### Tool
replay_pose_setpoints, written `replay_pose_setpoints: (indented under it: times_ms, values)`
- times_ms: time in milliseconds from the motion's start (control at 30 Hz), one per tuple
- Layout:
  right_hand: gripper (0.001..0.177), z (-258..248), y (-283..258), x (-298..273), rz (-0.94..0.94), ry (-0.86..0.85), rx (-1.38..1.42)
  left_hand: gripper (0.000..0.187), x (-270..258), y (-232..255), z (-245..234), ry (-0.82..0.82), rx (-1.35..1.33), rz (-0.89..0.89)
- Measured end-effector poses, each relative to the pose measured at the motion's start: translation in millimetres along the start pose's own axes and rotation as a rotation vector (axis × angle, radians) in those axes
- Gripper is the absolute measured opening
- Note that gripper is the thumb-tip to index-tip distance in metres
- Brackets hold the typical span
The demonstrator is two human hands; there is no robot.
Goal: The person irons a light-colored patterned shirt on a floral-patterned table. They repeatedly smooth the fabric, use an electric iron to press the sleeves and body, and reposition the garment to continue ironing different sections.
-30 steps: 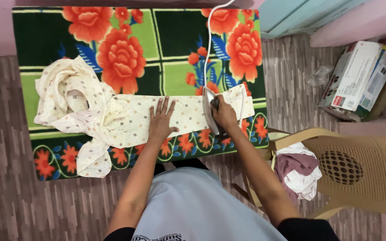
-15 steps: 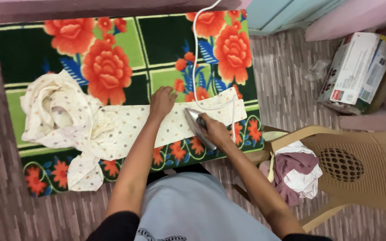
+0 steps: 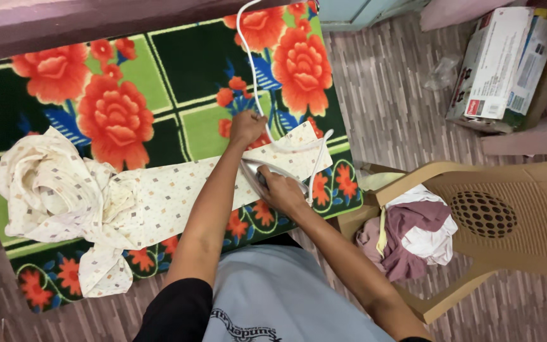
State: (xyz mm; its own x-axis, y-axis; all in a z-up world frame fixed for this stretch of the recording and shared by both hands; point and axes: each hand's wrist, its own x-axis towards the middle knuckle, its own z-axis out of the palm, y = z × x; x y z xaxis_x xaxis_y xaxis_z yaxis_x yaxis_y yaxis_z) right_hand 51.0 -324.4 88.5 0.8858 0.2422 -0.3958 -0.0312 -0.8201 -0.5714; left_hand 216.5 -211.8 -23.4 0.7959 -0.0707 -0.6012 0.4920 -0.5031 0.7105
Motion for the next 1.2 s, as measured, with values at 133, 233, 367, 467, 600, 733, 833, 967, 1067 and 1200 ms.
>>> replay_pose_setpoints:
  times_ms: [133,233,367,467,600,733,833,967,1067,1200]
  values:
    - [0.033,2,3,29,0.022,0.012,-0.042,0.026,34,17,10,0.086,-0.349,0.251]
    - [0.033,-1,14,47,0.093,0.056,0.015,0.024,53,23,17,0.099,-0.568,0.288]
    - [0.03,-17,31,69,0.205,0.144,0.05,0.019,49,20,3,-0.006,-0.676,0.307]
    - [0.04,-19,36,69,0.276,0.205,0.048,0.021,-1,-6,-12,0.256,-0.29,0.511]
    - [0.036,-14,39,48,0.285,0.24,0.087,0.04,-92,-59,-16,0.4,0.26,0.627]
    - [0.04,-14,40,59,0.284,0.283,0.07,0.072,-141,-102,-13,0.324,0.616,0.628]
    - [0.04,-14,44,78,0.273,0.302,0.046,0.082,-149,-123,-10,0.328,0.688,0.551]
    - [0.043,-5,48,58,0.276,0.285,0.032,0.086,-154,-138,-17,0.332,0.677,0.517]
    - [0.039,2,56,23,0.304,0.231,0.066,0.089,-160,-144,-25,0.358,0.708,0.474]
    - [0.04,6,59,16,0.207,0.224,0.077,0.094,-170,-152,-41,0.398,0.679,0.45]
